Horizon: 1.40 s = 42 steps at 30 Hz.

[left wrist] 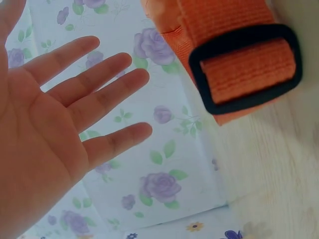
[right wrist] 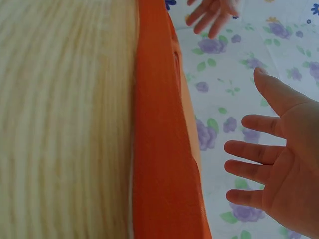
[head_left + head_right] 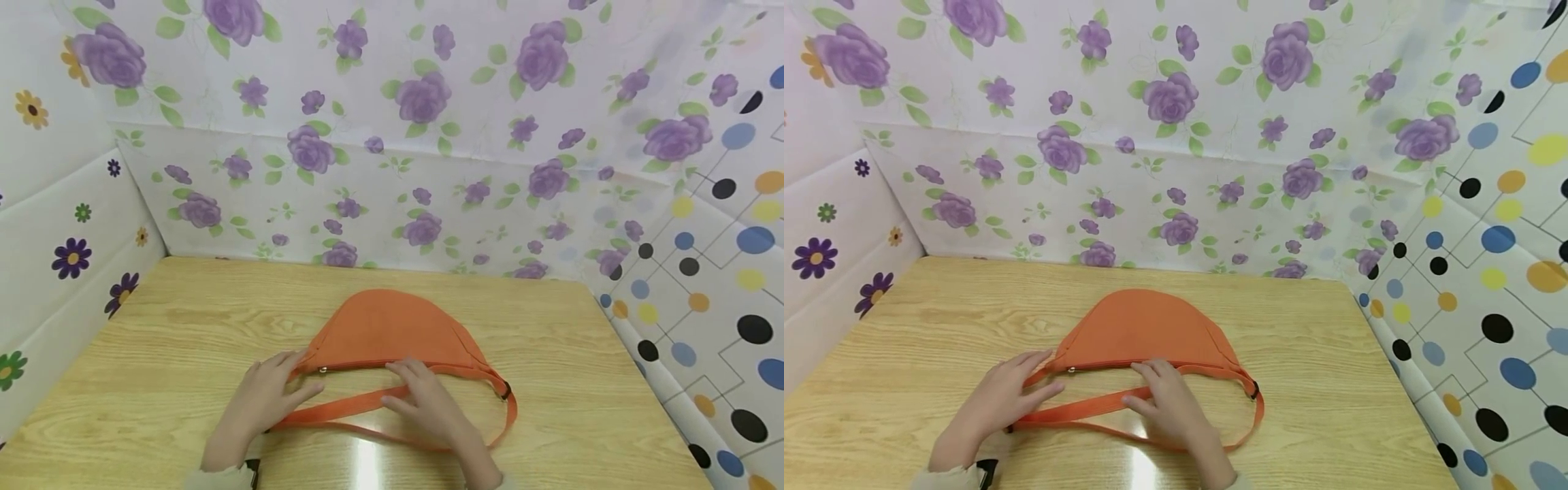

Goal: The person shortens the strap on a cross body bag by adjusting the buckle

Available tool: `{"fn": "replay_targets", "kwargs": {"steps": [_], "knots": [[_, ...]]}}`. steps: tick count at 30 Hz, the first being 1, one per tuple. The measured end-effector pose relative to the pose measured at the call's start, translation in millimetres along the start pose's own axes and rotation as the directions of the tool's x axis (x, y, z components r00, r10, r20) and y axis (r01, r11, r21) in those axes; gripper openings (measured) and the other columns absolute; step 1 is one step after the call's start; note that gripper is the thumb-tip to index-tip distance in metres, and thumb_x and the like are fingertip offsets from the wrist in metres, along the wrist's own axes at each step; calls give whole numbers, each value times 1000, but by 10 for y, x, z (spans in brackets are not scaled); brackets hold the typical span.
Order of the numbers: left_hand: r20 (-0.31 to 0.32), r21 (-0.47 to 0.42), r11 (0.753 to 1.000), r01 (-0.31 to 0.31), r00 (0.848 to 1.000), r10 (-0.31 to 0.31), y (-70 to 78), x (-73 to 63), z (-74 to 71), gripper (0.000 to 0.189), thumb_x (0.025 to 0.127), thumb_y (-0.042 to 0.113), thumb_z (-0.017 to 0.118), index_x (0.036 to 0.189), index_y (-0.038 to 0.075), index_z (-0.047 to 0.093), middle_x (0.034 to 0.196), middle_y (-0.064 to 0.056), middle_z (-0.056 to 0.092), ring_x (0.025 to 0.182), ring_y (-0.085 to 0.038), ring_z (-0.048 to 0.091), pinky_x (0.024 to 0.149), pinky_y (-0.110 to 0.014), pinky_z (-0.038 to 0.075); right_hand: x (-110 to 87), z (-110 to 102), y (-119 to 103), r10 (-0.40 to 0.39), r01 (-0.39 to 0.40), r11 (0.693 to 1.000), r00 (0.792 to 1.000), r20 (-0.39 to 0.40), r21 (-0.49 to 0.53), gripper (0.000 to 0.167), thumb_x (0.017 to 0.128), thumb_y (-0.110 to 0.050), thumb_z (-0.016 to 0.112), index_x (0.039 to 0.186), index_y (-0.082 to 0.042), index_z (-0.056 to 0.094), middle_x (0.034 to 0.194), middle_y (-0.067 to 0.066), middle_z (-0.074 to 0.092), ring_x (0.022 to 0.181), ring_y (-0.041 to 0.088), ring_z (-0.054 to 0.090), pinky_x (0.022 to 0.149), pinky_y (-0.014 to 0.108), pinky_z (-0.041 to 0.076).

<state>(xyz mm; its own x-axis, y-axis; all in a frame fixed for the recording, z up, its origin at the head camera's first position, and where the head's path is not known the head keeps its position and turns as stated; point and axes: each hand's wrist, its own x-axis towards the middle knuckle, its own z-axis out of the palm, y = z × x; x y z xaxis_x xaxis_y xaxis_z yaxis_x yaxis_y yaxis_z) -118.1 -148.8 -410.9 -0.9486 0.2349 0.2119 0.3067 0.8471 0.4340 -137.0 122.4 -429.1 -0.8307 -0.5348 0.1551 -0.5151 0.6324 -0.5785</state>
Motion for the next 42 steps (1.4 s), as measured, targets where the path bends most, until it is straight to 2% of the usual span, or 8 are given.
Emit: {"fn": "replay_targets", "kwargs": {"steps": [4, 10, 16, 20, 26, 33, 37, 42], "knots": [[0, -41, 999, -6, 1000, 6, -4, -27, -17, 63, 81, 51, 57, 121, 3, 54, 112, -15, 58, 100, -35, 54, 84, -51, 41, 8, 39, -37, 4, -4, 1000, 999, 38, 0, 53, 88, -41, 53, 129, -8, 47, 129, 9, 45, 120, 25, 37, 95, 46, 33], [82, -75, 996, 43, 996, -37, -8, -64, -45, 68, 80, 58, 53, 119, 2, 56, 112, -15, 58, 104, -34, 52, 86, -48, 41, 35, 83, -100, -28, 28, 1000, 998, 48, 1, 51, 87, -40, 54, 128, -9, 48, 129, 10, 46, 121, 26, 38, 94, 47, 34], [97, -76, 997, 27, 995, -20, -18, -120, -73, 61, 80, 49, 59, 116, -1, 58, 109, -15, 60, 102, -33, 54, 86, -47, 41, 72, 148, -147, -85, 89, 995, 993, 83, -41, 52, 87, -43, 53, 126, -9, 50, 121, 3, 51, 113, 19, 45, 91, 38, 39], [148, -108, 993, 52, 988, -35, -55, -164, -88, 58, 76, 44, 67, 111, 0, 61, 106, -12, 62, 97, -30, 57, 81, -45, 45, 87, 203, -162, -113, 119, 992, 986, 124, -46, 51, 88, -43, 52, 125, -7, 50, 118, 4, 53, 110, 16, 47, 91, 32, 39], [274, -180, 982, 65, 962, -14, -164, -207, -89, 50, 65, 22, 79, 108, 1, 63, 103, -10, 63, 91, -28, 59, 74, -41, 48, 81, 243, -171, -119, 129, 991, 977, 179, -47, 51, 86, -37, 58, 127, -8, 49, 120, 4, 52, 111, 15, 46, 91, 30, 39], [370, -280, 957, 76, 928, 34, -319, -232, -94, 46, 59, -2, 79, 103, -2, 64, 96, -14, 63, 85, -31, 59, 68, -43, 49, 133, 253, -162, -181, 209, 974, 949, 258, -83, 62, 76, -29, 72, 129, -8, 47, 125, 3, 50, 114, 16, 44, 93, 28, 36], [373, -287, 957, 47, 926, 66, -372, -231, -80, 40, 59, -15, 71, 96, -2, 66, 89, -8, 64, 80, -27, 59, 67, -42, 49, 170, 270, -151, -207, 249, 963, 930, 304, -105, 70, 71, -28, 76, 130, -7, 45, 128, 5, 48, 116, 17, 43, 95, 28, 34], [358, -220, 975, 2, 930, 79, -407, -221, -80, 32, 62, -19, 66, 82, 6, 70, 77, 3, 63, 71, -14, 57, 63, -35, 48, 179, 305, -147, -200, 251, 954, 939, 279, -162, 64, 71, -19, 76, 127, -6, 49, 122, 5, 53, 109, 16, 48, 92, 27, 38]]}}
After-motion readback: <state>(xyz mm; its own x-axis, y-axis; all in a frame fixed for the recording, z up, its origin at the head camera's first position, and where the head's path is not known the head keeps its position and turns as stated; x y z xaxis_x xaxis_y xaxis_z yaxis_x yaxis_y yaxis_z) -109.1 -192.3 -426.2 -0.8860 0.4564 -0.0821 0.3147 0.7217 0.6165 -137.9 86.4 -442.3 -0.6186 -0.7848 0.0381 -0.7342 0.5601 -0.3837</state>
